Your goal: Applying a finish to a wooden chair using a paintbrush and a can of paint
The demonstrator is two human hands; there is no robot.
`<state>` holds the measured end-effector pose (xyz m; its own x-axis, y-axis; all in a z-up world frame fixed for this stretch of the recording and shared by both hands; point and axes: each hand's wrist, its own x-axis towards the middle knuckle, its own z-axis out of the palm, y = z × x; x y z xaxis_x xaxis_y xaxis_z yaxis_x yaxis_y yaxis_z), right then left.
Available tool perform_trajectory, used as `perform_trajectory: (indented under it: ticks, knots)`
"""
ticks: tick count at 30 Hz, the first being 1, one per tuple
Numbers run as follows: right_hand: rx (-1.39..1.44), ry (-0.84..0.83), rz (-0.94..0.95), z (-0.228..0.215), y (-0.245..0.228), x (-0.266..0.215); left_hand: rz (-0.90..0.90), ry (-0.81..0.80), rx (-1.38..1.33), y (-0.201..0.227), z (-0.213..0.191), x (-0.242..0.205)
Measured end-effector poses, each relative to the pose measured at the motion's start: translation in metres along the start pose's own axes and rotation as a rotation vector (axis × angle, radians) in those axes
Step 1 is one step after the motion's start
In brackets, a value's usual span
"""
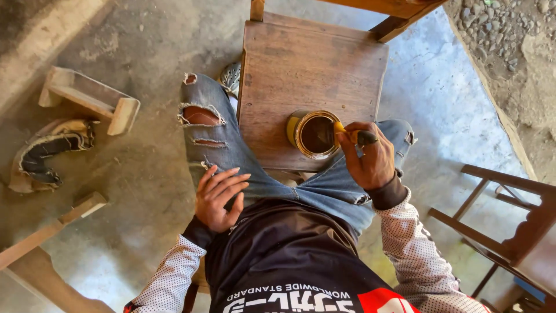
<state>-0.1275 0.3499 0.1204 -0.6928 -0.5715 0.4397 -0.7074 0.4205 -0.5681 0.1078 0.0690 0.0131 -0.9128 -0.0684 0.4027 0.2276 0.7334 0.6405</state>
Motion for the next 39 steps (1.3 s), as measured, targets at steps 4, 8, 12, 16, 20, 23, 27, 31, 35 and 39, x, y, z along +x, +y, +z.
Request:
perform_trajectory:
  ticks: [4, 8, 12, 16, 20, 23, 27, 31, 35, 39]
  knots:
    - [-0.031, -0.027, -0.008, 0.012, 0.001, 0.004, 0.002, 0.029, 0.012, -0.001, -0.001, 0.002]
    - [-0.042, -0.056, -0.023, 0.016, 0.003, 0.008, 0.018, 0.052, -0.014, 0.0, -0.003, 0.006]
    - [-0.052, -0.068, -0.027, 0.016, 0.005, 0.01, 0.02, 0.061, -0.019, 0.0, -0.003, 0.007]
    - [-0.057, -0.069, -0.007, 0.017, 0.006, 0.009, 0.024, 0.075, -0.019, 0.0, -0.002, 0.007]
    - [-0.054, -0.072, -0.01, 0.02, 0.006, 0.009, 0.024, 0.065, -0.023, 0.001, -0.003, 0.007]
    - [-0.061, -0.071, -0.006, 0.021, 0.005, 0.008, 0.028, 0.073, -0.024, 0.002, -0.003, 0.008]
    - [-0.054, -0.074, -0.005, 0.024, 0.008, 0.008, 0.031, 0.066, -0.017, 0.001, -0.004, 0.006]
    - [-0.047, -0.071, 0.011, 0.024, 0.008, 0.006, 0.03, 0.056, -0.022, 0.0, -0.003, 0.006]
    - [-0.02, -0.073, 0.03, 0.02, 0.005, 0.008, 0.024, 0.046, -0.012, 0.001, -0.003, 0.005]
    - [0.073, -0.089, 0.073, 0.005, 0.0, 0.003, 0.015, 0.076, -0.002, 0.007, -0.002, 0.011]
